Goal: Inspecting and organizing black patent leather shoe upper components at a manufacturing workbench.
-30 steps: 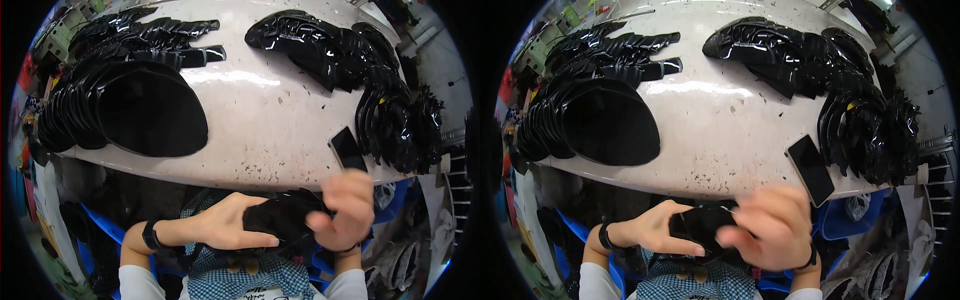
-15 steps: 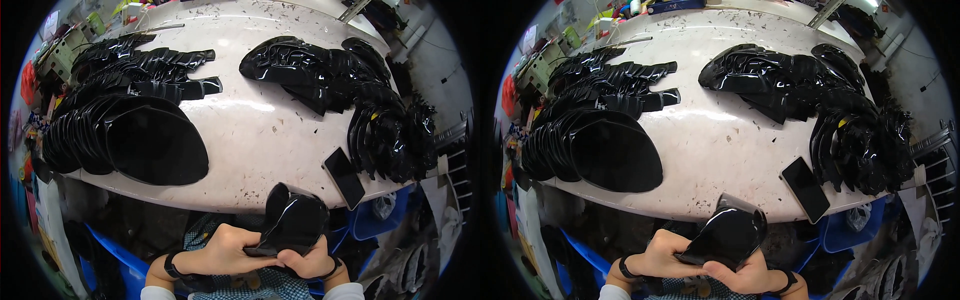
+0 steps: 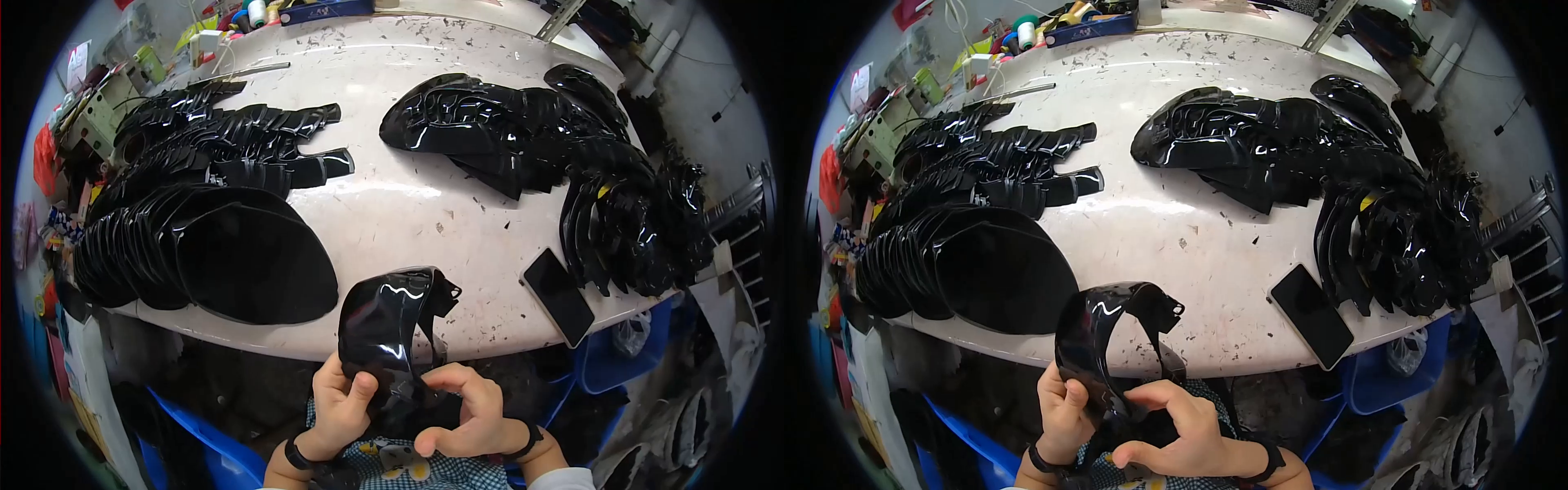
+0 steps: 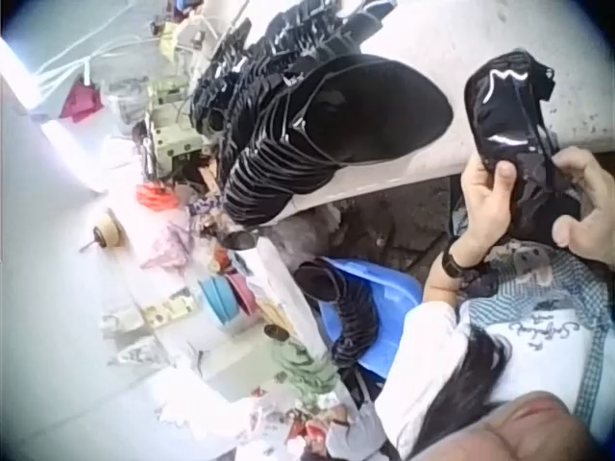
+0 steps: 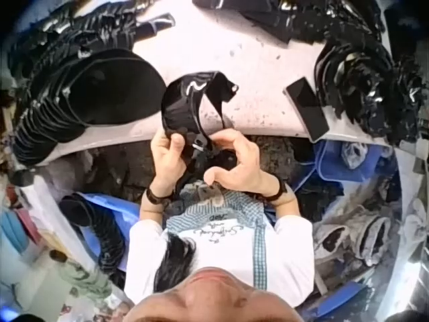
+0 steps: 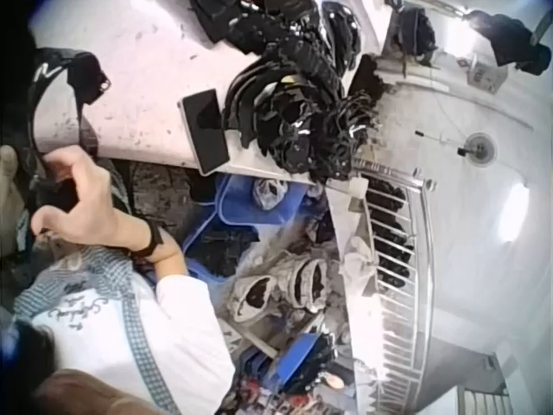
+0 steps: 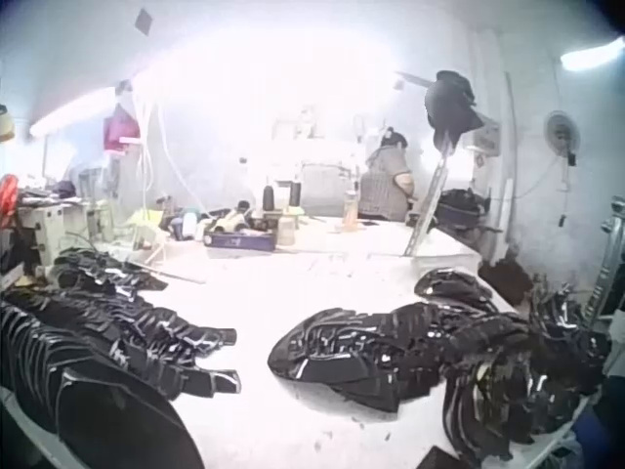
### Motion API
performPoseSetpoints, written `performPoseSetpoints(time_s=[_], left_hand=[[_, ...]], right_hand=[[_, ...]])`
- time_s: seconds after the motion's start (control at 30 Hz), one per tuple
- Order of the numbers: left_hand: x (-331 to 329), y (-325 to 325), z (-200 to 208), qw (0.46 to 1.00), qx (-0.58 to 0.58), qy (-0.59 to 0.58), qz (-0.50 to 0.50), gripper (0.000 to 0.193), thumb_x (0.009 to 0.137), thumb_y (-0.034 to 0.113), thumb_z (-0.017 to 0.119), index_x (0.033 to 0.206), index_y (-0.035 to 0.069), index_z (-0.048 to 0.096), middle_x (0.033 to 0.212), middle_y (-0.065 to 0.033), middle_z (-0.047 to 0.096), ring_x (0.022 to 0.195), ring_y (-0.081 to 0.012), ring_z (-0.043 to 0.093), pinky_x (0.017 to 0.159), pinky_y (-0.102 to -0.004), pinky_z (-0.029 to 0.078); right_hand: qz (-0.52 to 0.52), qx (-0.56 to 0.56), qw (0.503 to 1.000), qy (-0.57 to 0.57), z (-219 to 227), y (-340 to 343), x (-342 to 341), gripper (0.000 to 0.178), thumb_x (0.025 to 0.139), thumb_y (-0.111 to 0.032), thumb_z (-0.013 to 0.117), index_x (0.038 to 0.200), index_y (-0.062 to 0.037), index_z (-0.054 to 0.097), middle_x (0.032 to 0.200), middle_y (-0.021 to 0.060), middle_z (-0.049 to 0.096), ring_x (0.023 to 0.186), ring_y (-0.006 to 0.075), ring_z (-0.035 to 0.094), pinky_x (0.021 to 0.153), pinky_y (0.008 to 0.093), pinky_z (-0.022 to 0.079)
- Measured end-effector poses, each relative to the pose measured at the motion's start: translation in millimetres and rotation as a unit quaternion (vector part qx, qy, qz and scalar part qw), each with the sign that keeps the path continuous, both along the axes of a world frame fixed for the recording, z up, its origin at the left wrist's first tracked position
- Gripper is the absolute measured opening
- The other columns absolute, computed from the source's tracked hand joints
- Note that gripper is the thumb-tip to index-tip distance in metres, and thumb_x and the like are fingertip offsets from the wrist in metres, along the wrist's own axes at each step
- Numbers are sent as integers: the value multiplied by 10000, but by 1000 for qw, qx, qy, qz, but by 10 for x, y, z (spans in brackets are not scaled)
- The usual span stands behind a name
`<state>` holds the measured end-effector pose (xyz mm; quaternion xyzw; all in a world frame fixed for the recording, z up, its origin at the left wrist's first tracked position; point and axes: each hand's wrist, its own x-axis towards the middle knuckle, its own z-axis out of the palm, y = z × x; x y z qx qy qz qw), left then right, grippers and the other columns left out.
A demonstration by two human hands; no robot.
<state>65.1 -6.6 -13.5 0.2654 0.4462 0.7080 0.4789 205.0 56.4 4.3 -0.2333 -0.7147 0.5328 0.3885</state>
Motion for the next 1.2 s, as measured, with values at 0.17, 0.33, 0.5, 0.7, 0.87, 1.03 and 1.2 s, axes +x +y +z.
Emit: performPoseSetpoints(time_s=[0.17,0.33,0.5,0.7,0.87,1.03,1.2], left_hand=[[28,24,4,999,-17,-39,-26,463,822,296,570,1101,-49,437,1022,-135,567,905,-198,568,801,-310,458],[74,26,-12,999,5,-19,31,388,831,278,573,1023,-49,489,885,-64,586,788,-94,531,688,-211,427],[76,29,-27,998,-8,8,61,363,829,267,583,989,-50,508,871,-59,587,762,-90,527,672,-201,415],[36,67,84,998,-41,-17,53,257,833,198,578,885,-53,561,779,-36,594,678,-75,522,611,-198,414],[-354,-6,289,927,15,361,-98,148,718,128,655,731,-18,632,612,-125,577,497,-191,555,456,-254,399],[-453,-104,261,920,27,376,-106,275,695,256,701,607,18,597,595,-100,538,501,-239,501,455,-282,383],[-619,-153,108,851,43,465,240,512,553,294,785,871,-2,514,807,-90,532,761,-247,528,701,-304,423]], right_hand=[[-99,82,992,11,11,-21,-69,373,690,-281,725,833,18,553,704,115,593,538,174,575,481,227,456],[-139,179,973,-42,2,19,-137,147,723,-67,629,711,-5,497,528,89,511,407,196,492,385,253,381],[-98,200,964,-144,-167,20,-42,329,758,-278,648,688,-13,466,459,59,430,347,222,428,338,272,330],[-35,6,999,-33,10,103,-96,364,741,-300,671,791,36,538,758,125,565,623,143,553,517,233,421],[62,-257,962,62,22,113,-102,97,777,-6,592,814,24,508,739,31,508,649,56,443,575,195,364],[67,-268,960,51,-27,147,-131,184,744,41,592,903,50,502,848,52,509,756,97,454,689,223,374],[23,-313,940,129,52,181,-292,394,728,-208,651,958,80,512,930,132,587,817,180,572,749,284,445]])
